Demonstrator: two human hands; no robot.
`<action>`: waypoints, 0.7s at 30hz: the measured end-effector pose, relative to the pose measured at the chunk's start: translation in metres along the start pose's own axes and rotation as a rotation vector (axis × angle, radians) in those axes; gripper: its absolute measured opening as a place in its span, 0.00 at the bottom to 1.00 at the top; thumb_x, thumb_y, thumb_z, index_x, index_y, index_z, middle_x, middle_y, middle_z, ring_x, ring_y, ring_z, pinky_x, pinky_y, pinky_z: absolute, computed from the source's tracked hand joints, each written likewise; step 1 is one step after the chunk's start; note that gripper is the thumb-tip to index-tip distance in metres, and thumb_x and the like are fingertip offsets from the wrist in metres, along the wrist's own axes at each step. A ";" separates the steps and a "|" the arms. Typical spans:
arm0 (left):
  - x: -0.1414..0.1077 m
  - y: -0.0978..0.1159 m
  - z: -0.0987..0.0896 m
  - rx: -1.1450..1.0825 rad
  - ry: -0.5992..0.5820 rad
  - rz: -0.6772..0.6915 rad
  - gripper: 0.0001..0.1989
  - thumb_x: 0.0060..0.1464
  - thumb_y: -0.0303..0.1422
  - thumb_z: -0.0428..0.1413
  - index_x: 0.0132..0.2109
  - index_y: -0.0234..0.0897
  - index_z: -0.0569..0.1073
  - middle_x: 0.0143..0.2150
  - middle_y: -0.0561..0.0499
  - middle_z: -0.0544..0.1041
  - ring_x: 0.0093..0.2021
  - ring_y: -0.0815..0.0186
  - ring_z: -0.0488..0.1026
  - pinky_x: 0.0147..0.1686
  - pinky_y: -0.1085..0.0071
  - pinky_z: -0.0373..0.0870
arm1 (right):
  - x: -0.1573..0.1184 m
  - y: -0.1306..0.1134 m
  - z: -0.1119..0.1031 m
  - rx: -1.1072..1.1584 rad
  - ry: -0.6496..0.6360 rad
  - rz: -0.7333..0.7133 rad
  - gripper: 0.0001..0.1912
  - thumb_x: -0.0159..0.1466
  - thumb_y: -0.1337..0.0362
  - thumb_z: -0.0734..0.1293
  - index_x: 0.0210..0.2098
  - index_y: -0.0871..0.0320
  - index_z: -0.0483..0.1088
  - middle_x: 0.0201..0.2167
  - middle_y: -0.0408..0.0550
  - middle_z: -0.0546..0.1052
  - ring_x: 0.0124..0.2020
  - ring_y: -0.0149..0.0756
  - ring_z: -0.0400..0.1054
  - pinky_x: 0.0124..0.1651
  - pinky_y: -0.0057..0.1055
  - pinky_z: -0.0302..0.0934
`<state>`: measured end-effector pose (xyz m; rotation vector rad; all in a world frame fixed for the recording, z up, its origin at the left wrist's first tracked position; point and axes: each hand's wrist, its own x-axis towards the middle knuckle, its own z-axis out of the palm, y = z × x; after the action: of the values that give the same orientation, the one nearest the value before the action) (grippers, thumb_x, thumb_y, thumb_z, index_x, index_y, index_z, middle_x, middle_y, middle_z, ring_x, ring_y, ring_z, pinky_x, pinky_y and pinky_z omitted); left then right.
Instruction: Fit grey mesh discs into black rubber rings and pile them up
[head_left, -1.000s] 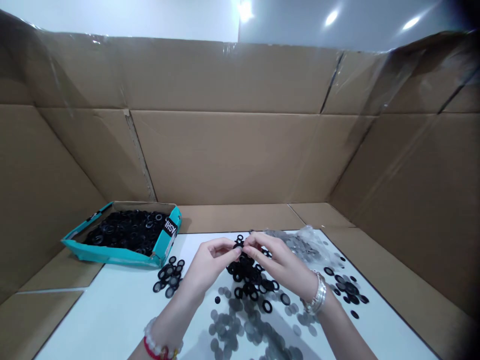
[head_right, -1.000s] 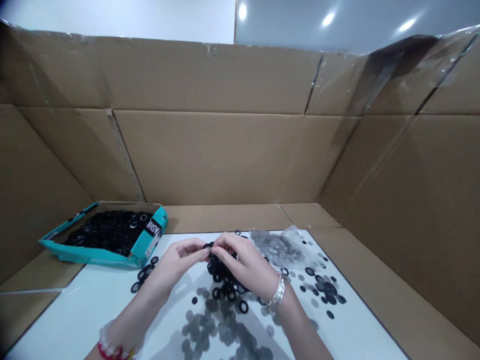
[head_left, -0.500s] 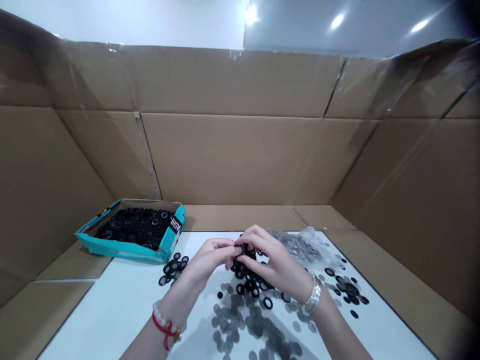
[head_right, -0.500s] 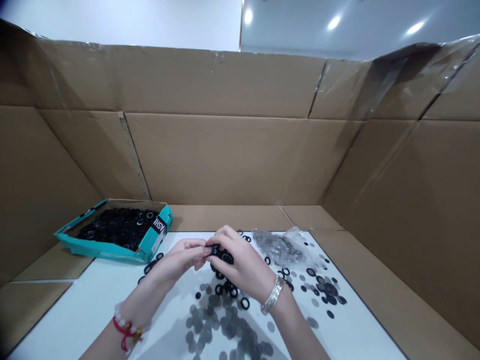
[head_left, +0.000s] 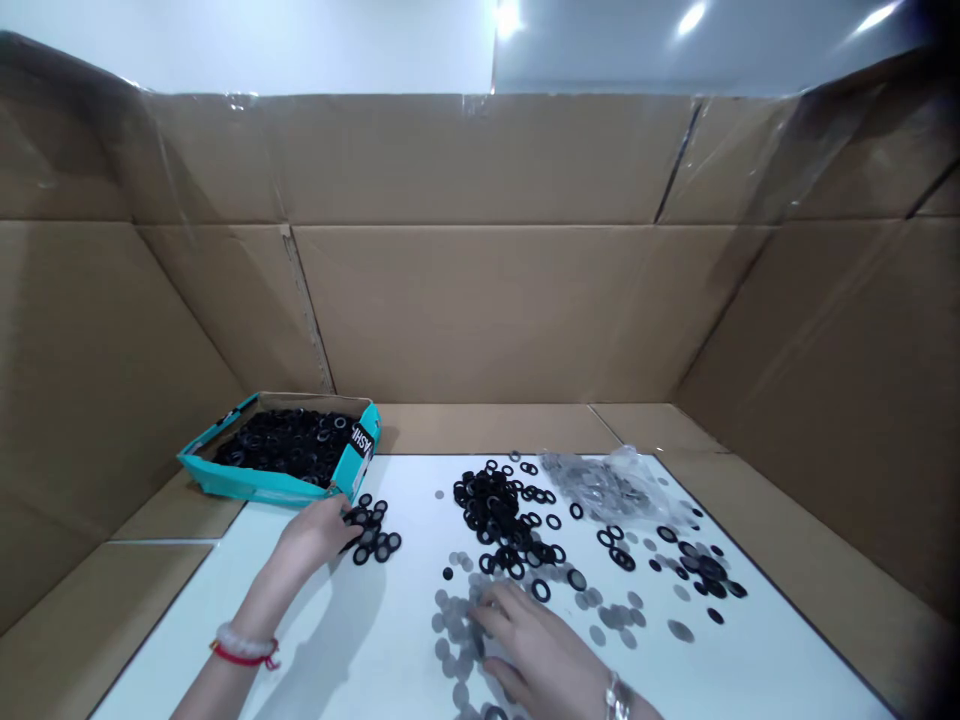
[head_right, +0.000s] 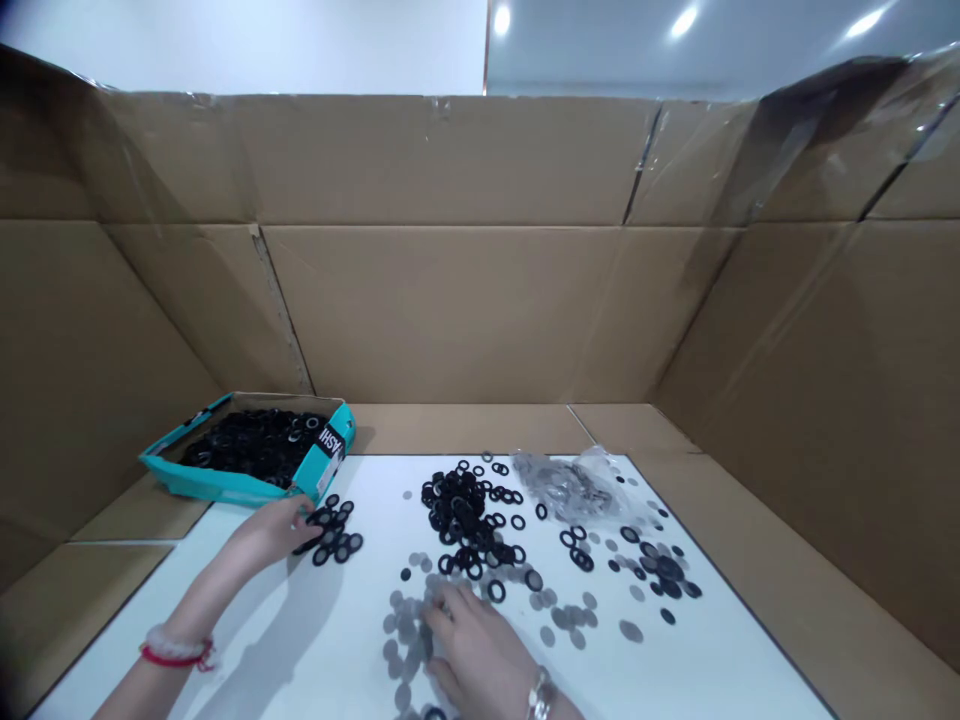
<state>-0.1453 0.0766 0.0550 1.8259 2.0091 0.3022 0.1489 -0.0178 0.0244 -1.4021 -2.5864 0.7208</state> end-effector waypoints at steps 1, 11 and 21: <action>-0.002 0.003 0.005 0.040 0.032 0.001 0.05 0.47 0.32 0.56 0.33 0.36 0.69 0.27 0.46 0.76 0.33 0.53 0.74 0.30 0.69 0.61 | 0.001 0.002 0.008 -0.026 0.006 0.004 0.22 0.60 0.74 0.65 0.53 0.60 0.68 0.52 0.58 0.70 0.52 0.53 0.64 0.50 0.44 0.63; 0.011 0.098 0.084 -0.023 0.036 0.483 0.14 0.57 0.31 0.51 0.50 0.36 0.70 0.50 0.42 0.70 0.52 0.57 0.68 0.52 0.66 0.61 | 0.002 0.004 0.014 0.050 0.125 0.037 0.13 0.57 0.79 0.63 0.36 0.58 0.71 0.40 0.50 0.75 0.43 0.43 0.68 0.45 0.35 0.62; 0.026 0.104 0.116 -0.195 0.040 0.531 0.07 0.52 0.27 0.54 0.40 0.35 0.73 0.39 0.44 0.75 0.42 0.57 0.72 0.44 0.65 0.65 | -0.008 0.013 -0.015 0.535 0.323 0.026 0.06 0.63 0.68 0.62 0.31 0.55 0.69 0.32 0.45 0.72 0.34 0.37 0.68 0.38 0.32 0.63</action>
<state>-0.0033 0.1017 -0.0085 2.2037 1.4235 0.6638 0.1679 -0.0137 0.0325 -1.2519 -1.9403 0.9991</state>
